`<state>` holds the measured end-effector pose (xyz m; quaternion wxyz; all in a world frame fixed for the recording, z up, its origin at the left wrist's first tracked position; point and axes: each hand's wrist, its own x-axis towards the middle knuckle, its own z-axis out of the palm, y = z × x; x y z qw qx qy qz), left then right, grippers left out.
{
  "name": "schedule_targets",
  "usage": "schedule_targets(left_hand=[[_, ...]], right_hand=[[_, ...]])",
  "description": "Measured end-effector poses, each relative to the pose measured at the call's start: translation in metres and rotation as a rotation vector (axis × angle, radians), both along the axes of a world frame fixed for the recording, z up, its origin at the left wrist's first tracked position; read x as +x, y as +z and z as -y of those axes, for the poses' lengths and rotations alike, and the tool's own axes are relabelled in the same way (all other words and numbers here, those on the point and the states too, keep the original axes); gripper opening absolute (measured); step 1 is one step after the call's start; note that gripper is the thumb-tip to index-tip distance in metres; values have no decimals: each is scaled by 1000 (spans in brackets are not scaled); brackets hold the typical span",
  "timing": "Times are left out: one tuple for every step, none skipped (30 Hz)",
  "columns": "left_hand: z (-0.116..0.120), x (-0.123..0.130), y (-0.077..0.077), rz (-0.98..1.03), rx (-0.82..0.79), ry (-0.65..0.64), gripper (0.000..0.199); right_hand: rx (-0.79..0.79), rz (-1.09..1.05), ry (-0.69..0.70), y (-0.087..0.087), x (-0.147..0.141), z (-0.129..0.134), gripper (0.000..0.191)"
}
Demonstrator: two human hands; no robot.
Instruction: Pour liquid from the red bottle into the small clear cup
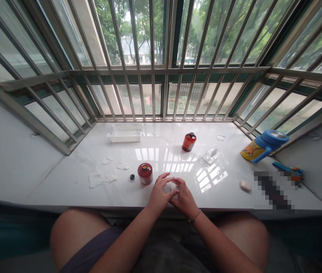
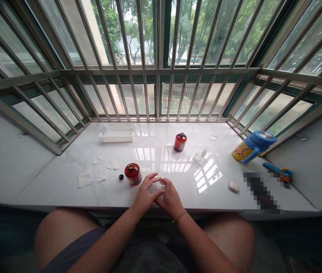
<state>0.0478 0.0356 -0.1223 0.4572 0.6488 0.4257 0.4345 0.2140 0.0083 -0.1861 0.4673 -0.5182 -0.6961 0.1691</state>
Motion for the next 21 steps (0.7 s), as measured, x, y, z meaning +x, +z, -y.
schedule_targets(left_hand=[[0, 0, 0, -4, 4, -1, 35], [0, 0, 0, -5, 6, 17, 30], [1, 0, 0, -1, 6, 46, 28], [1, 1, -1, 6, 6, 77, 30], [2, 2, -2, 14, 5, 102, 32], [3, 2, -3, 21, 3, 117, 33], [3, 3, -3, 23, 4, 118, 33], [4, 3, -3, 19, 9, 107, 34], [4, 3, -3, 7, 15, 87, 37], [5, 3, -2, -11, 22, 63, 40], [5, 2, -1, -30, 28, 42, 41], [5, 2, 0, -48, 36, 30, 40], [5, 1, 1, -62, 45, 34, 36], [5, 0, 2, -71, 58, 51, 31], [5, -1, 2, -76, 72, 75, 29], [5, -2, 2, -80, 83, 98, 31], [6, -3, 2, -81, 88, 117, 35], [7, -4, 2, -81, 87, 126, 40], [8, -5, 2, -79, 83, 123, 46], [9, -6, 3, -78, 78, 111, 54], [10, -7, 3, -79, 75, 93, 61]], right_hand=[[0, -3, 1, -1, 0, 0, 72], [-1, -6, 0, -1, 0, 0, 71], [-3, -8, -1, -1, 0, 1, 71], [-5, -10, -3, -2, 0, 1, 72], [-8, -11, -5, -2, -1, 1, 74], [-10, -11, -8, -2, -1, 1, 75], [-12, -11, -11, -2, -1, 1, 76], [-12, -10, -15, -2, -1, 1, 77], [-12, -10, -17, -2, -1, 1, 77], [-11, -9, -17, -2, -1, 1, 76], [-11, -7, -17, -2, -1, 1, 76], [-10, -5, -16, -2, -1, 1, 76], [-10, -3, -16, -2, -1, 0, 76], [-9, 0, -18, -2, -1, 0, 76], [-8, 3, -22, -1, -1, 0, 76], [-6, 5, -26, -1, -1, 1, 76], [-5, 6, -30, 0, -2, 1, 76], [-5, 7, -34, 0, -2, 1, 76], [-5, 6, -39, 1, -3, 1, 77], [-7, 6, -44, 1, -3, 1, 78], [-8, 6, -50, 1, -4, 1, 80]])
